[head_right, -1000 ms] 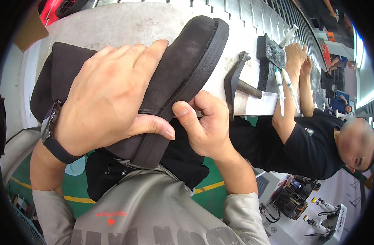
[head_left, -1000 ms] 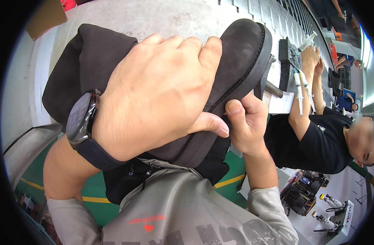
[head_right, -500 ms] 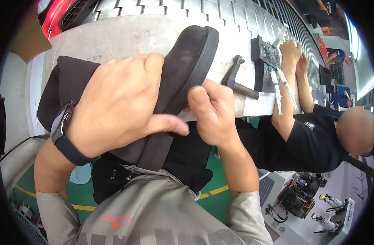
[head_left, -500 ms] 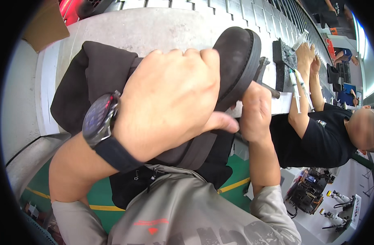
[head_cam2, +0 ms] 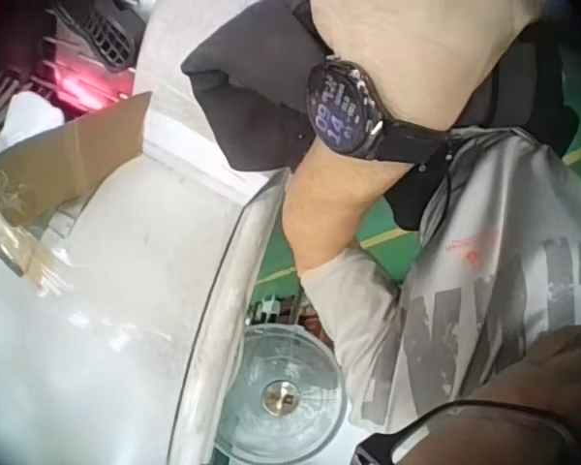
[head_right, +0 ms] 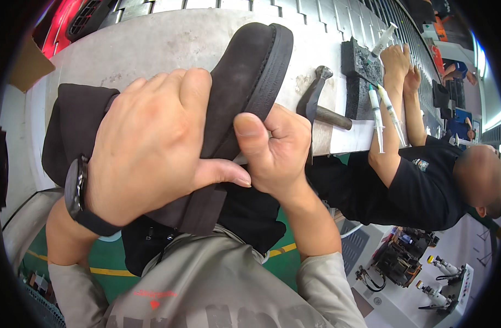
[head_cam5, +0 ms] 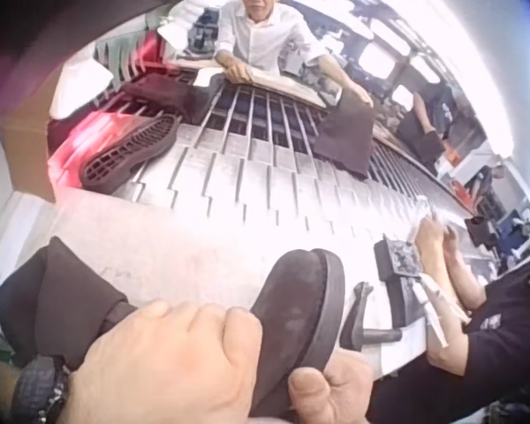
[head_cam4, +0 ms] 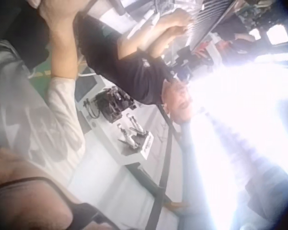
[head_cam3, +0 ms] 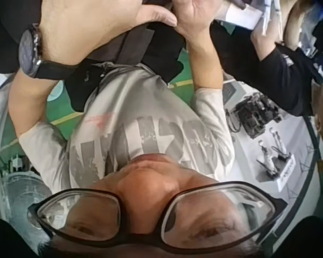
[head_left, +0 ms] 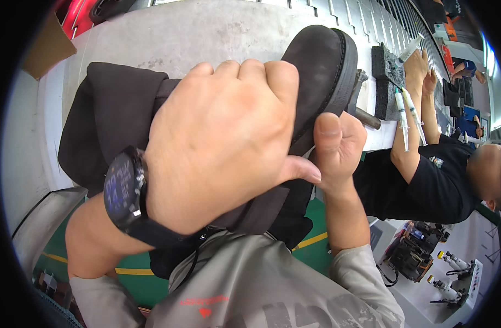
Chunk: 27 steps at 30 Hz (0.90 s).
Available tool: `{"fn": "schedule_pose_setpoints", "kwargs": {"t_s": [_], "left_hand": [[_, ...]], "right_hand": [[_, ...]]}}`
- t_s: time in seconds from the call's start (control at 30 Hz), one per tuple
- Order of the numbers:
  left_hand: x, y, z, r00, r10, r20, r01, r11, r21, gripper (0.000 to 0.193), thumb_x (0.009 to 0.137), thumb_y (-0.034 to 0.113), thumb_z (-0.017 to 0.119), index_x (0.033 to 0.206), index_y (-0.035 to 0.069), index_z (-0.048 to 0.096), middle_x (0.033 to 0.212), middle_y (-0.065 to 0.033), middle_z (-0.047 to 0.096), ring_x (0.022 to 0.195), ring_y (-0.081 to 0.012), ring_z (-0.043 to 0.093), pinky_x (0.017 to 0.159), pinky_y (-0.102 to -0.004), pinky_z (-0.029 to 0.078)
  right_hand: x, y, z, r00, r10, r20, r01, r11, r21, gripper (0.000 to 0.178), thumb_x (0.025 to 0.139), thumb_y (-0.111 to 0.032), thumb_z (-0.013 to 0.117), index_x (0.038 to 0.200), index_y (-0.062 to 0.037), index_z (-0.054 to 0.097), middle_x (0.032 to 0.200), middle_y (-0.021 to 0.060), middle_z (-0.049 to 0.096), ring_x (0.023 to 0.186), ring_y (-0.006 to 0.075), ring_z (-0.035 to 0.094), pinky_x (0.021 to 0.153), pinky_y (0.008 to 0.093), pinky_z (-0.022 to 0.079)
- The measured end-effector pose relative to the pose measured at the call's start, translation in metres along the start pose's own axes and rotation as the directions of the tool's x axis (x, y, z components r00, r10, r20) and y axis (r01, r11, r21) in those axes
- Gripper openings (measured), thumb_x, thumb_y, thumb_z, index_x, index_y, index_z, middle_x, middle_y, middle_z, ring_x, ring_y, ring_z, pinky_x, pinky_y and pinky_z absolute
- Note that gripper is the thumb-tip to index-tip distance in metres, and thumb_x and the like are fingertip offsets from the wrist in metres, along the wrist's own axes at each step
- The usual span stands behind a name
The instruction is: The person attaches soles onto boot uppers by aligning and pressing them together firmly along the edges by hand, then places the assembled boots onto the conveyor belt.
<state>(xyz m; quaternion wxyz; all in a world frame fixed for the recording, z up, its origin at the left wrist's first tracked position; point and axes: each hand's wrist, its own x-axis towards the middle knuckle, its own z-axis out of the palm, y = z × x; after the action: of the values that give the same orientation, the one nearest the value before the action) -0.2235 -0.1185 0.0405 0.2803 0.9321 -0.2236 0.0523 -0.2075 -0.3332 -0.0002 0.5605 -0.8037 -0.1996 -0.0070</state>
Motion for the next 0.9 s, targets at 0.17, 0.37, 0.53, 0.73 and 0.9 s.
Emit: {"fn": "schedule_pose_setpoints", "kwargs": {"t_s": [0.17,0.37,0.53,0.73,0.9], "left_hand": [[-0.002,0.000,-0.002,1.000,-0.008,0.011,0.007,1.000,0.010,0.086,0.064,0.067,0.087,0.101,-0.002,0.052,0.080,-0.0145,0.060,0.077,-0.0356,0.064,0.072,-0.0435,0.052],[-0.003,0.005,-0.001,0.998,-0.057,0.024,0.056,0.998,0.027,0.093,0.070,0.065,0.087,0.118,-0.008,0.057,0.085,-0.0161,0.065,0.080,-0.0365,0.067,0.073,-0.0444,0.053],[-0.001,0.002,-0.003,0.997,-0.054,0.051,0.053,0.998,0.021,0.097,0.077,0.059,0.087,0.133,-0.014,0.055,0.090,-0.0181,0.068,0.084,-0.0367,0.068,0.078,-0.0450,0.053],[0.001,0.004,-0.003,0.997,-0.064,0.044,0.064,0.998,-0.003,0.091,0.079,0.050,0.088,0.131,-0.016,0.054,0.091,-0.0204,0.069,0.086,-0.0382,0.069,0.078,-0.0452,0.053],[-0.003,-0.004,0.000,0.999,-0.049,0.011,0.049,0.999,-0.022,0.090,0.082,0.055,0.086,0.130,-0.015,0.055,0.087,-0.0219,0.068,0.081,-0.0401,0.069,0.074,-0.0469,0.054]], "right_hand": [[0.006,-0.005,0.011,0.992,0.037,-0.122,-0.055,0.988,-0.148,0.063,0.099,-0.037,0.078,0.057,-0.0058,0.043,0.048,-0.0011,0.040,0.049,0.0073,0.036,0.043,0.0307,0.029],[0.045,0.020,-0.001,0.909,0.183,-0.375,-0.023,0.919,0.394,0.051,0.114,-0.045,0.043,0.102,-0.0021,0.067,0.109,0.0116,0.069,0.099,0.0185,0.061,0.095,0.0363,0.048],[0.117,0.003,0.005,0.999,0.032,0.003,-0.029,0.859,0.511,0.082,0.113,-0.063,0.022,0.111,0.0012,0.074,0.117,0.0173,0.078,0.108,0.0233,0.070,0.100,0.0385,0.050],[0.127,-0.012,0.008,0.997,0.072,-0.017,-0.065,0.962,0.265,0.055,0.105,-0.041,0.059,0.076,0.0031,0.072,0.076,0.0147,0.077,0.071,0.0177,0.070,0.072,0.0299,0.053],[0.129,-0.020,0.008,0.986,0.159,0.041,-0.160,0.987,0.012,0.039,0.096,-0.027,0.070,0.072,0.0028,0.074,0.074,0.0123,0.077,0.071,0.0135,0.066,0.073,0.0285,0.050]]}}
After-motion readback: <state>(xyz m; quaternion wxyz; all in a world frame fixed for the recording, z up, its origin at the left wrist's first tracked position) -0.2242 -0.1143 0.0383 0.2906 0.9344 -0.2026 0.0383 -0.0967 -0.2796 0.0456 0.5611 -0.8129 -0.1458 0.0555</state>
